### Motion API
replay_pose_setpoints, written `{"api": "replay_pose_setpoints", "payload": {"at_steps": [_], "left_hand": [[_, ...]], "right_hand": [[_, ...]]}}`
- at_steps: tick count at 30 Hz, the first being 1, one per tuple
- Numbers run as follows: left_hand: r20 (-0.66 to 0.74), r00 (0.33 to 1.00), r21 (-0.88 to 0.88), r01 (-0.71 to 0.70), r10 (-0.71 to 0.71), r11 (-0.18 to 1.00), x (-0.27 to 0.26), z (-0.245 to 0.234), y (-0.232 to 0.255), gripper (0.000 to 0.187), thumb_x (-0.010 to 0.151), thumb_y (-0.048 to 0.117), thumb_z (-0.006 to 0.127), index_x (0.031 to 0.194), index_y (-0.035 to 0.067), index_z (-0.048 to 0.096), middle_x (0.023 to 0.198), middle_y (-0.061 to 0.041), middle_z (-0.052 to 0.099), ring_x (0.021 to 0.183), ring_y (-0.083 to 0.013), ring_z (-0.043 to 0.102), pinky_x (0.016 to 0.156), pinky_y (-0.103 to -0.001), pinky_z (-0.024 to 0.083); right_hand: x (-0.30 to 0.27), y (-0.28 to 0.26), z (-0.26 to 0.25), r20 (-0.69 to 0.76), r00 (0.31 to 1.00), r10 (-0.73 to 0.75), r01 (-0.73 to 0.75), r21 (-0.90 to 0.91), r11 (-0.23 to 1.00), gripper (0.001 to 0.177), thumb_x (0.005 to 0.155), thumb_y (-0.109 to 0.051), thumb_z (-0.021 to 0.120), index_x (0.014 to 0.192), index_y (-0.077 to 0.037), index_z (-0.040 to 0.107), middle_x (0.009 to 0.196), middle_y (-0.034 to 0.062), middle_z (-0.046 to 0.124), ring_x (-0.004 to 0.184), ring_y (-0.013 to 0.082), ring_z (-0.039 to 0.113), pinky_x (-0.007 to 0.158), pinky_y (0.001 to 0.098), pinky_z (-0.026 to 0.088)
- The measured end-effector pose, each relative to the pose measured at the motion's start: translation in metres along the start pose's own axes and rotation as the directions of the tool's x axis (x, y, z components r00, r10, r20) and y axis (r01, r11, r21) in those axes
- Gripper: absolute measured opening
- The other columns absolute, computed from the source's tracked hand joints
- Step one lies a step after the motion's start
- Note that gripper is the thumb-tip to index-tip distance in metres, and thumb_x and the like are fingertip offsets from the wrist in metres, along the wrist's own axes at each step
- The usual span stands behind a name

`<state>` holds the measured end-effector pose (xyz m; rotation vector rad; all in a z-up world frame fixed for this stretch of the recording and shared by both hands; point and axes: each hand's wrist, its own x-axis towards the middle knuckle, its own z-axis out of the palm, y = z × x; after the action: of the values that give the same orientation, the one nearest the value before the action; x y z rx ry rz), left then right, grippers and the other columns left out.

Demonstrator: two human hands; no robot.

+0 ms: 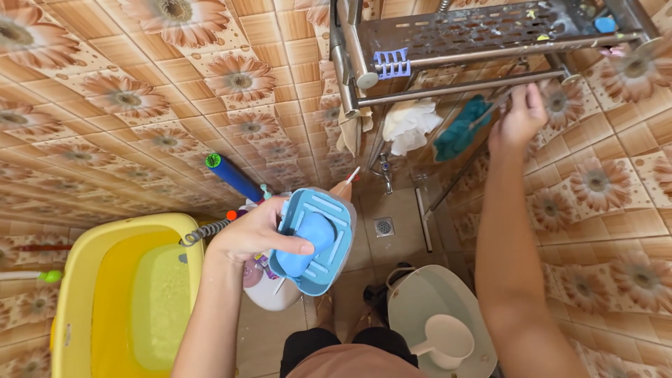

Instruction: Cleaning a metal bathroom shelf and organizing toiletries.

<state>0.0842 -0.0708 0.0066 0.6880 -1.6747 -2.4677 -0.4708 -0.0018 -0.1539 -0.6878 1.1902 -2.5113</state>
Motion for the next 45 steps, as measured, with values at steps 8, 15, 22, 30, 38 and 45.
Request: {"api": "replay_pose_setpoints", "payload": {"at_steps": [8, 15, 22, 30, 38, 45], "left_hand": [[0.028, 1.0, 0.025, -0.003, 0.003, 1.0, 0.004, -0.003, -0.001, 0.053, 0.069, 0.0, 0.09, 0.119, 0.0, 0.072, 0.106, -0.002, 0.076, 0.096, -0.0097, 0.067, 0.092, -0.03, 0.055], [0.023, 1.0, -0.04, 0.015, -0.014, 0.999, 0.008, -0.008, -0.004, 0.054, 0.069, 0.001, 0.089, 0.12, 0.0, 0.072, 0.108, -0.004, 0.077, 0.097, -0.0112, 0.069, 0.092, -0.032, 0.056], [0.044, 0.999, -0.013, 0.005, -0.004, 1.0, 0.012, -0.01, 0.0, 0.056, 0.07, 0.004, 0.089, 0.123, 0.0, 0.071, 0.11, -0.004, 0.077, 0.099, -0.0115, 0.069, 0.093, -0.032, 0.057], [0.027, 0.998, 0.008, -0.05, 0.05, 0.999, 0.004, -0.011, 0.003, 0.056, 0.072, 0.003, 0.088, 0.125, 0.0, 0.069, 0.112, -0.003, 0.076, 0.101, -0.0108, 0.069, 0.096, -0.032, 0.057], [0.039, 0.992, -0.015, -0.122, 0.122, 0.992, -0.025, -0.017, -0.001, 0.055, 0.076, 0.004, 0.087, 0.127, -0.002, 0.068, 0.112, -0.003, 0.076, 0.101, -0.0106, 0.068, 0.094, -0.032, 0.057], [0.035, 0.987, -0.03, -0.153, 0.154, 0.988, -0.049, -0.031, 0.002, 0.054, 0.077, 0.003, 0.087, 0.127, -0.002, 0.068, 0.113, -0.003, 0.075, 0.101, -0.0098, 0.068, 0.095, -0.031, 0.057]], "right_hand": [[0.034, -0.022, 0.038, -0.215, 0.964, 0.158, -0.147, 0.067, 0.987, 0.022, 0.1, -0.001, 0.067, 0.121, -0.002, 0.072, 0.096, 0.0085, 0.079, 0.071, 0.0162, 0.07, 0.053, 0.0274, 0.045], [0.015, -0.007, 0.022, -0.083, 0.976, 0.2, -0.203, -0.029, 0.979, 0.016, 0.098, -0.001, 0.072, 0.113, -0.003, 0.074, 0.098, 0.0027, 0.076, 0.076, 0.0141, 0.07, 0.062, 0.0284, 0.054], [-0.034, 0.009, -0.009, 0.086, 0.963, 0.257, -0.132, -0.679, 0.722, 0.008, 0.094, 0.0, 0.071, 0.098, -0.006, 0.068, 0.084, -0.0033, 0.065, 0.074, 0.0047, 0.06, 0.067, 0.0194, 0.051], [-0.112, -0.018, 0.021, 0.165, 0.858, 0.486, -0.215, -0.744, 0.633, 0.006, 0.095, -0.006, 0.071, 0.091, -0.002, 0.069, 0.083, 0.0026, 0.07, 0.074, 0.0093, 0.064, 0.069, 0.0243, 0.05], [-0.171, -0.028, 0.08, 0.281, 0.729, 0.625, -0.384, -0.588, 0.712, 0.007, 0.094, -0.005, 0.065, 0.09, -0.002, 0.069, 0.082, 0.0042, 0.069, 0.071, 0.0133, 0.063, 0.07, 0.027, 0.053], [-0.211, -0.059, 0.159, 0.29, 0.625, 0.725, -0.565, -0.472, 0.677, 0.005, 0.097, -0.003, 0.065, 0.097, 0.001, 0.067, 0.096, 0.0144, 0.074, 0.076, 0.0168, 0.067, 0.075, 0.0281, 0.055]]}}
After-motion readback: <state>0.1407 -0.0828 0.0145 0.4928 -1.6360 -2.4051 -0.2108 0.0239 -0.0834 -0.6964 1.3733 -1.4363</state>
